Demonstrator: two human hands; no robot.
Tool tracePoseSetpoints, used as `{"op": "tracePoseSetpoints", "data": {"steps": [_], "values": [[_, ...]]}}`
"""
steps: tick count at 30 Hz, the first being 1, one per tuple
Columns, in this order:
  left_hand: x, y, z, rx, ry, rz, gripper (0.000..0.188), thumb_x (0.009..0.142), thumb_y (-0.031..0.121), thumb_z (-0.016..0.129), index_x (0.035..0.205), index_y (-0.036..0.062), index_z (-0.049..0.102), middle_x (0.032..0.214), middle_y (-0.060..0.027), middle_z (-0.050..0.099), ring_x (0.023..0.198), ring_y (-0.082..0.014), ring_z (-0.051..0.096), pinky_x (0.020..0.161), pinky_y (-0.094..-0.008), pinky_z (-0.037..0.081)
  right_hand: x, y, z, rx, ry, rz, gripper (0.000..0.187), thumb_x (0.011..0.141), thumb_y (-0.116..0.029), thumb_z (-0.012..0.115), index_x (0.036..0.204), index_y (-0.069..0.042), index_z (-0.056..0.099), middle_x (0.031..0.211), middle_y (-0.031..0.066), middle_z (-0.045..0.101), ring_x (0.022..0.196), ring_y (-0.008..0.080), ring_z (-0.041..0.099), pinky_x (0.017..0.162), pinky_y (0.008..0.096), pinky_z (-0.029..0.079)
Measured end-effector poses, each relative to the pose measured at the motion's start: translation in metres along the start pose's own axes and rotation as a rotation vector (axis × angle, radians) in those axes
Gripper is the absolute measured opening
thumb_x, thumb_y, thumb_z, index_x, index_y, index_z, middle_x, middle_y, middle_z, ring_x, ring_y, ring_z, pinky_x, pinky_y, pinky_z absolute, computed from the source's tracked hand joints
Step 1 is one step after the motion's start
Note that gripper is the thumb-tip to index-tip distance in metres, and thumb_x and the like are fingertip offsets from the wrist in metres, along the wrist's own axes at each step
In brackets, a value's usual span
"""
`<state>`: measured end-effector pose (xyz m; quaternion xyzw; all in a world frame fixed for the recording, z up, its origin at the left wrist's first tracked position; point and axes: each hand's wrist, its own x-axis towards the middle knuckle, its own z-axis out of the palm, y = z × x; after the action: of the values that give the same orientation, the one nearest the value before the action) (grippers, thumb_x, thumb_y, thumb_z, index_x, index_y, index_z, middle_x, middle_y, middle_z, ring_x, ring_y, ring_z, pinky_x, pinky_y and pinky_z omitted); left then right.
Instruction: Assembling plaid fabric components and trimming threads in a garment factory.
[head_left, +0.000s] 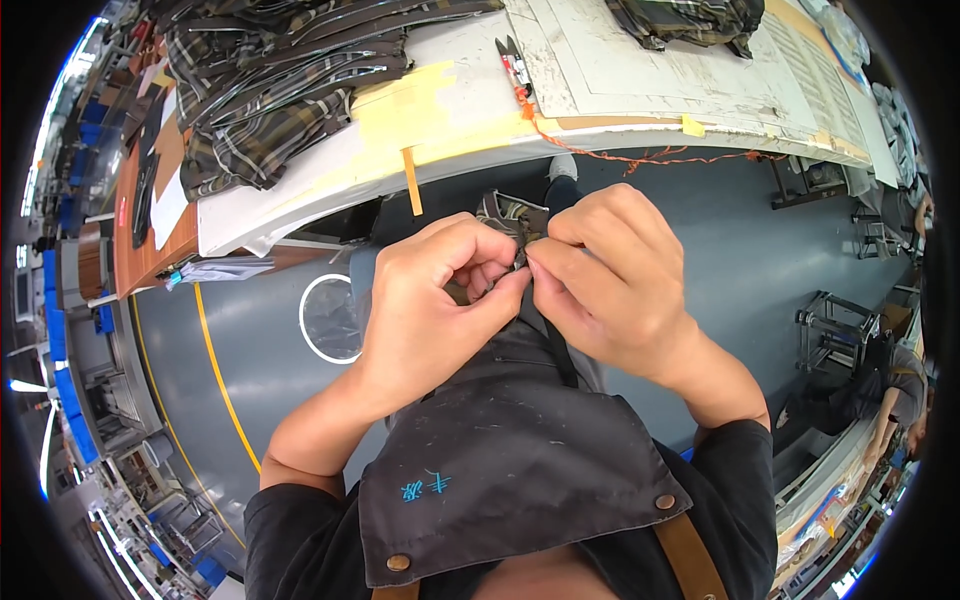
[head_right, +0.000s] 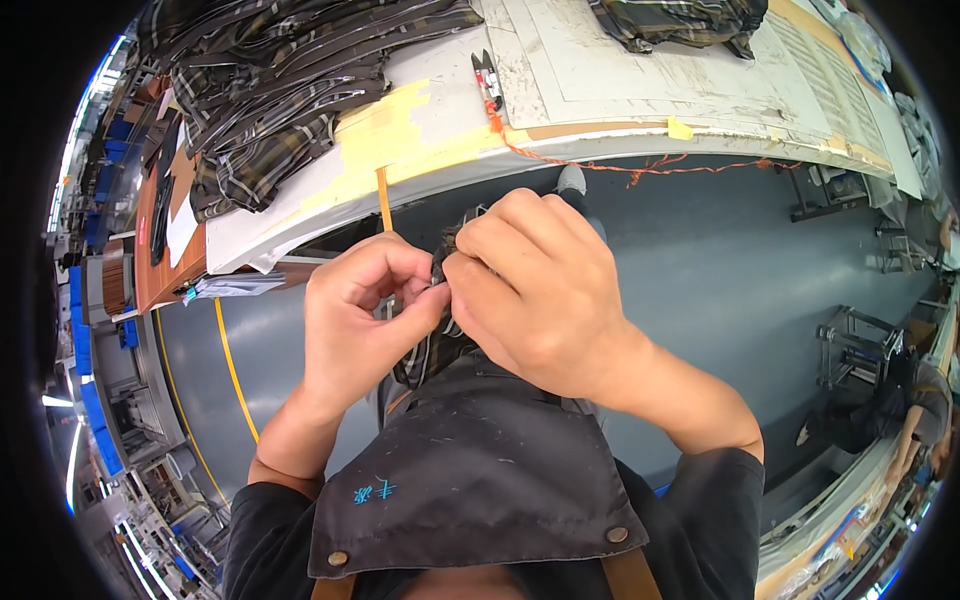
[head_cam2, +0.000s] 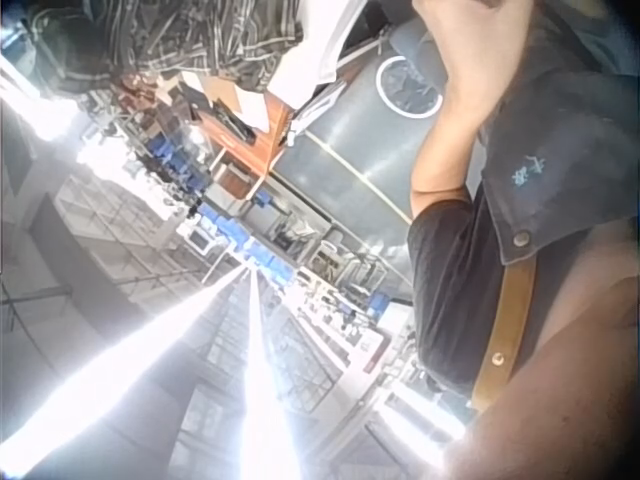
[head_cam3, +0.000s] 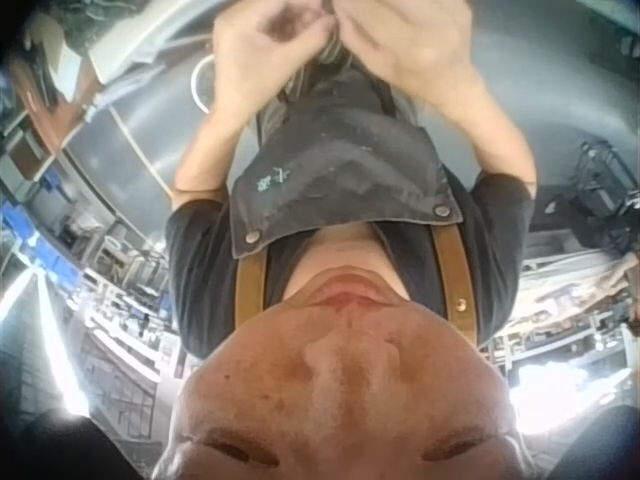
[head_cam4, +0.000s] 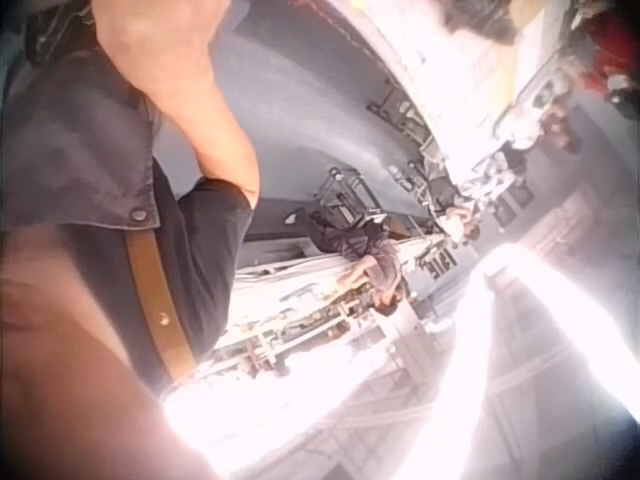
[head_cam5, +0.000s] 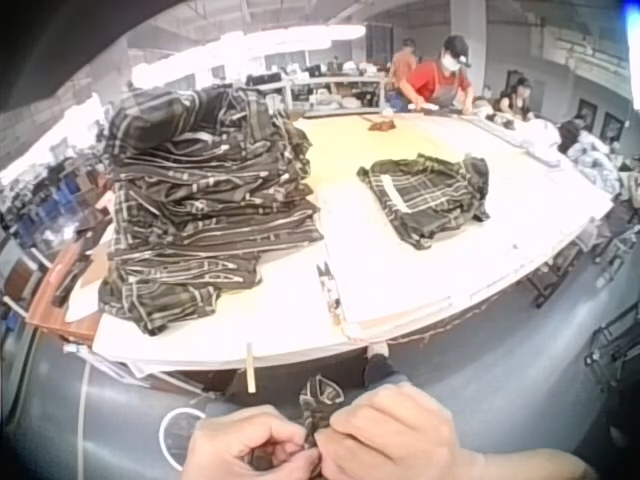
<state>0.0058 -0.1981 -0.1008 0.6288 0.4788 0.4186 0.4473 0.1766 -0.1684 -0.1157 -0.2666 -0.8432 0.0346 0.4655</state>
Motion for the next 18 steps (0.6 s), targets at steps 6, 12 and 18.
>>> {"op": "tracePoseSetpoints", "data": {"steps": [6, 12, 18], "values": [[0.002, -0.006, 0.001, 0.029, -0.017, -0.014, 0.012, 0.070, -0.005, 0.065, 0.075, -0.0012, 0.055, 0.068, -0.0004, 0.052, 0.058, -0.0038, 0.046, 0.051, -0.0187, 0.040, 0.000, -0.003, 0.007, 0.037, 0.018, 0.090, 0.022, 0.048, -0.003, 0.066, 0.065, -0.003, 0.052, 0.072, 0.0058, 0.048, 0.064, 0.0230, 0.046, 0.052, 0.0329, 0.037], [-0.003, -0.007, -0.002, -0.088, -0.058, -0.145, 0.010, 0.073, -0.005, 0.065, 0.077, -0.0010, 0.057, 0.072, 0.0021, 0.053, 0.063, -0.0013, 0.047, 0.054, -0.0172, 0.042, 0.000, 0.001, 0.012, 0.057, 0.083, 0.142, 0.025, 0.045, 0.008, 0.062, 0.067, -0.001, 0.054, 0.068, 0.0079, 0.050, 0.061, 0.0229, 0.046, 0.050, 0.0307, 0.038], [-0.006, -0.009, -0.004, -0.279, -0.065, -0.218, 0.010, 0.076, -0.004, 0.064, 0.083, -0.0018, 0.058, 0.076, 0.0025, 0.055, 0.067, -0.0008, 0.049, 0.060, -0.0169, 0.044, 0.000, -0.001, 0.010, 0.121, 0.099, 0.223, 0.023, 0.049, 0.008, 0.062, 0.068, -0.002, 0.055, 0.069, 0.0077, 0.051, 0.062, 0.0221, 0.047, 0.052, 0.0288, 0.038]]}}
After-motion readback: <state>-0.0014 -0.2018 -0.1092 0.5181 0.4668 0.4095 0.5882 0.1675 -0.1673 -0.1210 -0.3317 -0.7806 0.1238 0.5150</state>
